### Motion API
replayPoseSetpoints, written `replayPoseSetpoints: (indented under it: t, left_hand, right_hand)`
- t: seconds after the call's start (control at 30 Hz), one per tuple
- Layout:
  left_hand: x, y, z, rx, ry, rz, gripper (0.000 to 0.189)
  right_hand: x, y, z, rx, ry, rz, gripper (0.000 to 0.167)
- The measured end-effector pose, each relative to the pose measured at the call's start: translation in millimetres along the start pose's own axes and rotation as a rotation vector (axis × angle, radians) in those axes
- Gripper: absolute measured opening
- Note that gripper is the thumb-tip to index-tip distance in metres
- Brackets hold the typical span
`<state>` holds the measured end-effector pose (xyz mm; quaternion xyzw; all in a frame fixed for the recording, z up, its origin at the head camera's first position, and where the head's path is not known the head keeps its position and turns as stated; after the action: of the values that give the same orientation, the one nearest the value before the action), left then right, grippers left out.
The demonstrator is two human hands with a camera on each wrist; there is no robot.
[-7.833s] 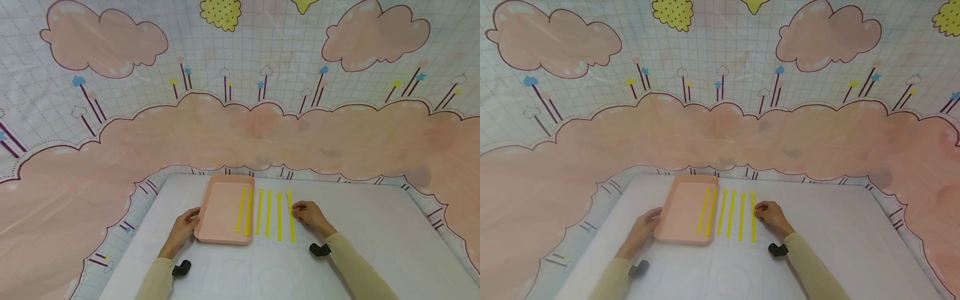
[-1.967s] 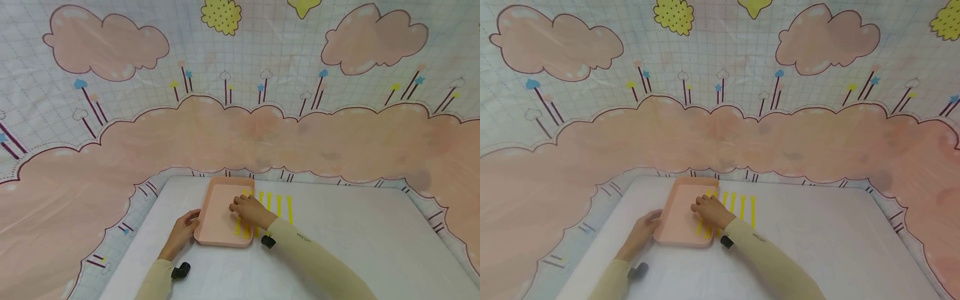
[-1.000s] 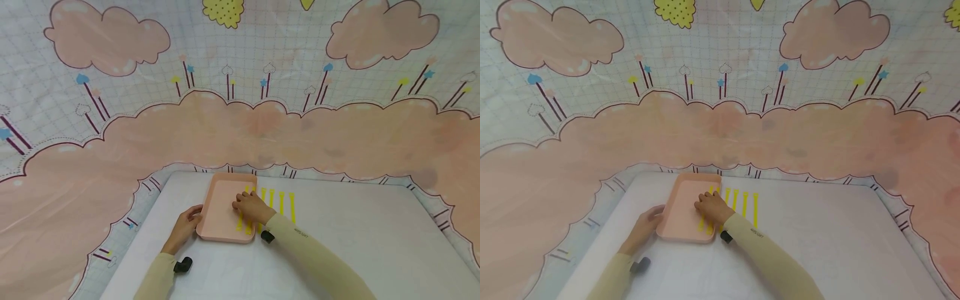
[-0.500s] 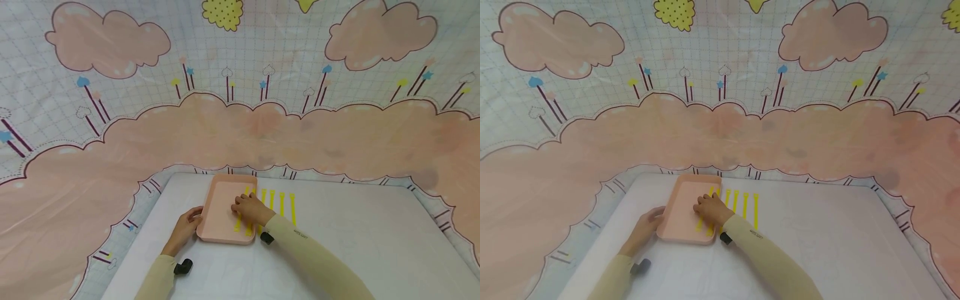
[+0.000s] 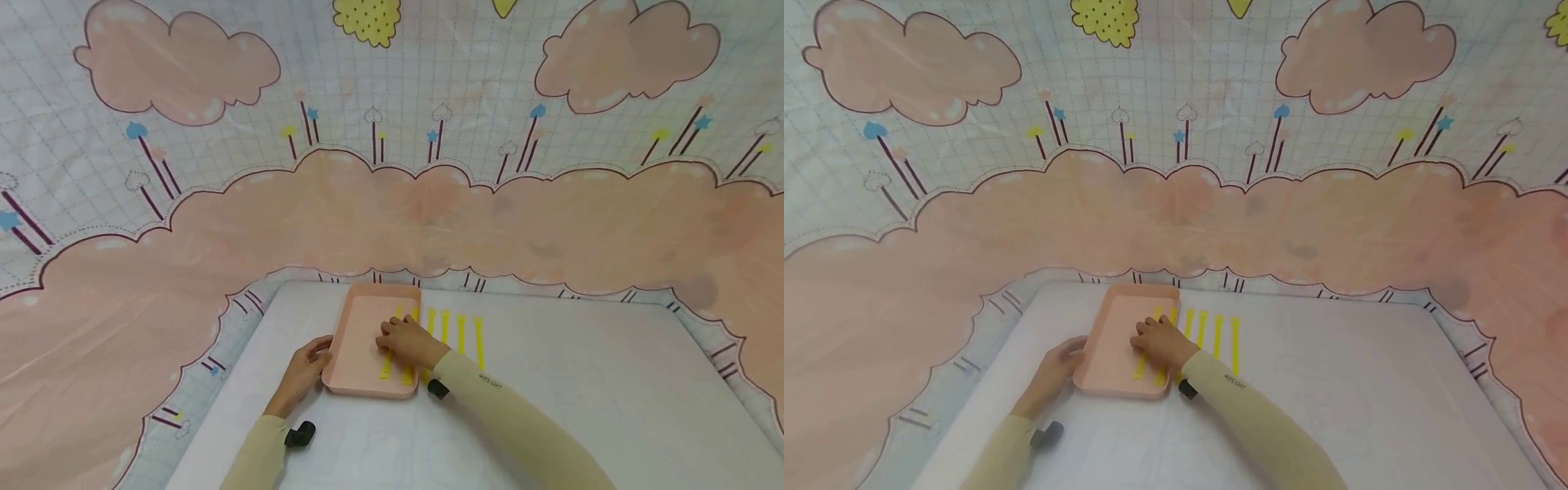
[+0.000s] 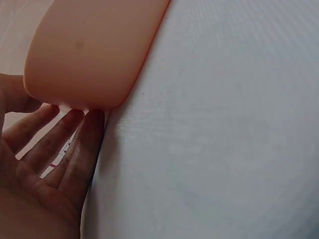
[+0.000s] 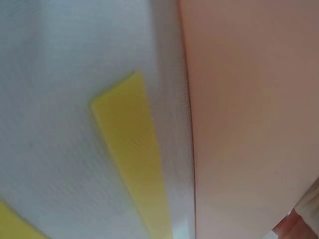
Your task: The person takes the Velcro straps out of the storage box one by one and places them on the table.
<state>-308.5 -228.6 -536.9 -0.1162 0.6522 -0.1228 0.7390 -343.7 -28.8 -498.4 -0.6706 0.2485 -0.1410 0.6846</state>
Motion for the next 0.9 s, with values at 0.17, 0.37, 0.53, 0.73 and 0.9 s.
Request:
replayPoseSetpoints:
  t: [0.17, 0.37, 0.53, 0.73, 0.9]
  left_hand:
    - [-1.2, 0.0, -3.2, 0.017, 0.022, 0.010, 0.042]
    - [-1.1, -0.6, -3.3, 0.014, 0.019, 0.006, 0.042]
    - [0.9, -0.7, -3.5, 0.009, 0.014, 0.006, 0.042]
    - [1.4, 0.0, -2.0, 0.014, 0.008, 0.013, 0.042]
    - [-2.8, -0.2, 2.0, 0.005, 0.020, 0.005, 0.041]
  right_hand:
    - [-1, -3, -0.6, -0.060, -0.042, 0.018, 0.014]
    - [1, -6, -0.3, -0.084, -0.072, 0.019, 0.015]
    - [7, -19, 1.8, -0.154, -0.108, 0.068, 0.010]
    - [14, -38, 4.7, -0.205, -0.102, 0.094, 0.006]
    - [19, -51, 8.8, -0.230, -0.093, 0.066, 0.009]
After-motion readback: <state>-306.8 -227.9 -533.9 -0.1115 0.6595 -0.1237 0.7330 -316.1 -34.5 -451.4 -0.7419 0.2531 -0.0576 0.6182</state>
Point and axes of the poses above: each hand's wrist, its own z-axis away from the middle knuckle, its own y-axis out of the palm, x = y × z, the point moved 7 cm from there along -z, towards the middle knuckle, and after that the axes turned 5 degrees about -y, right-handed, at the moved point
